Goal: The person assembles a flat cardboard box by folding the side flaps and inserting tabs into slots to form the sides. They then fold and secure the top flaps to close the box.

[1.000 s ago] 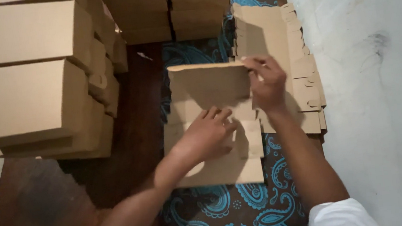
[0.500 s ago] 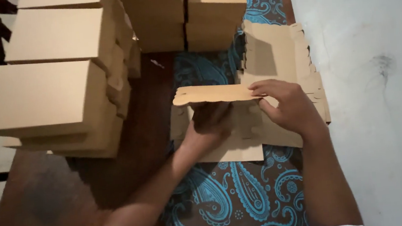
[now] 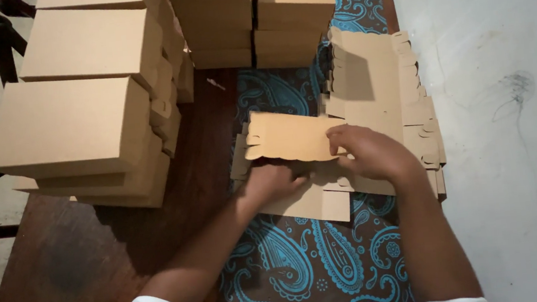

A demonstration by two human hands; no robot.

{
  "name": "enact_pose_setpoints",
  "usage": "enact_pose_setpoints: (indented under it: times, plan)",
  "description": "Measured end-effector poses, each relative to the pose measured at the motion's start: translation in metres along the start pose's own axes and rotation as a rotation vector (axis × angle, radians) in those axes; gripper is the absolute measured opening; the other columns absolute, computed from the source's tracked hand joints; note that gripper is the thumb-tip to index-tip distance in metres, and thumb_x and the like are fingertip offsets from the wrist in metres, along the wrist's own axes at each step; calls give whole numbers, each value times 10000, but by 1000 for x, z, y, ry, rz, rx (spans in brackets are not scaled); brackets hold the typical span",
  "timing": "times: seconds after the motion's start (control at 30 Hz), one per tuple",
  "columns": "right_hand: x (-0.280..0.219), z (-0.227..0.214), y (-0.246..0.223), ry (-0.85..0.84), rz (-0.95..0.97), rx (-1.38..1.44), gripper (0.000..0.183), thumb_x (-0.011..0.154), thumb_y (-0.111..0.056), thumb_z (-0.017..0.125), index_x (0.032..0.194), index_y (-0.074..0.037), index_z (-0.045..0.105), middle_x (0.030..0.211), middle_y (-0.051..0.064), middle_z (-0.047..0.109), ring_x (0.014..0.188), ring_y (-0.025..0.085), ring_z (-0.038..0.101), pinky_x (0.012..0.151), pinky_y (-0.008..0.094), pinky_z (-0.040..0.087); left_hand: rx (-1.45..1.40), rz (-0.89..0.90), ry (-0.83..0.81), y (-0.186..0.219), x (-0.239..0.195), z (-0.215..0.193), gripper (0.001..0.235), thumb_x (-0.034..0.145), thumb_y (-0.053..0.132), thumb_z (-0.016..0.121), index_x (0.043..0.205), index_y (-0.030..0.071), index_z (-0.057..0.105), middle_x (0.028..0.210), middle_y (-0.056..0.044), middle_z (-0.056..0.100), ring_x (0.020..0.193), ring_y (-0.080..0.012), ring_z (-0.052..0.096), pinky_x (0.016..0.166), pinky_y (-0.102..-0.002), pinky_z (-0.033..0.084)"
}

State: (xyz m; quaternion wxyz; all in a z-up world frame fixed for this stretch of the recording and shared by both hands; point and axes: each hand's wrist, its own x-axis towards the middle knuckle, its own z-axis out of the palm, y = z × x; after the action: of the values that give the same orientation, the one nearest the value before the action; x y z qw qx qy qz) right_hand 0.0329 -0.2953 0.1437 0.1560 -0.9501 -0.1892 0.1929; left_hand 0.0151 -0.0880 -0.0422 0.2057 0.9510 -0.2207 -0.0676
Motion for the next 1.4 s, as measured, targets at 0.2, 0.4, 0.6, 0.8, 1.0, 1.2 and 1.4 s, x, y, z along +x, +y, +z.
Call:
enact_pose_setpoints:
  times: [0.2, 0.4, 0.6, 0.8, 1.0, 1.2, 1.4]
  plan:
    - [18, 19, 19, -73, -59, -158, 60, 835, -164, 751, 878, -133, 722, 1455, 64, 589, 1383, 398, 493, 1051, 529, 502, 175, 203, -79, 36, -8, -39, 305, 837, 414, 637, 804, 141, 771, 709, -130, 739, 625, -307, 745, 501, -424, 555]
    - [16, 21, 22, -159, -28, -174, 161, 809, -229, 779, 896, -118, 702, 1659, 57, 359, 1523, 470, 269, 1105, 620, 432, -367, 236, -268, 45, -19, -148, 423, 954, 329, 577, 1178, 22, 764, 1141, -249, 756, 1084, -462, 715, 839, -551, 574]
    - [21, 21, 7, 44, -61, -93, 578, 815, -452, 802, 1287, -152, 655, 1527, 144, 512, 1516, 449, 308, 1114, 591, 430, 171, 267, 440, -41, 36, -37, 538, 806, 499, 769, 1238, 195, 671, 1432, -78, 587, 1313, -356, 542, 1049, -467, 426]
    - [62, 91, 16, 382, -105, -346, 570, 967, -476, 589, 1436, -152, 572, 1345, 75, 528, 1351, 335, 421, 1041, 494, 401, 196, 248, 276, -37, 27, -45, 563, 890, 458, 628, 1390, 205, 578, 1577, -32, 493, 1498, -335, 364, 1159, -516, 301]
    - [66, 98, 8, 430, -67, -403, 552, 945, -400, 573, 1466, -217, 558, 1260, 79, 492, 1304, 347, 413, 1021, 555, 356, 176, 219, 274, -32, 24, -41, 511, 960, 483, 493, 1401, 234, 563, 1594, -5, 484, 1522, -329, 330, 1186, -542, 255]
    - [68, 101, 13, 557, -65, -472, 468, 868, -394, 642, 1280, -178, 700, 1230, 55, 542, 1251, 332, 468, 969, 543, 374, 209, 168, 352, -47, 27, -32, 581, 844, 594, 608, 1345, 299, 590, 1544, 12, 508, 1472, -352, 354, 1151, -604, 226]
    - [41, 81, 12, 575, -24, -600, 409, 913, -427, 673, 1085, -65, 753, 1242, 94, 610, 1242, 329, 523, 973, 502, 410, 6, 139, 465, -73, 55, 7, 452, 848, 517, 710, 1224, 269, 669, 1432, -13, 609, 1413, -338, 434, 1138, -590, 235]
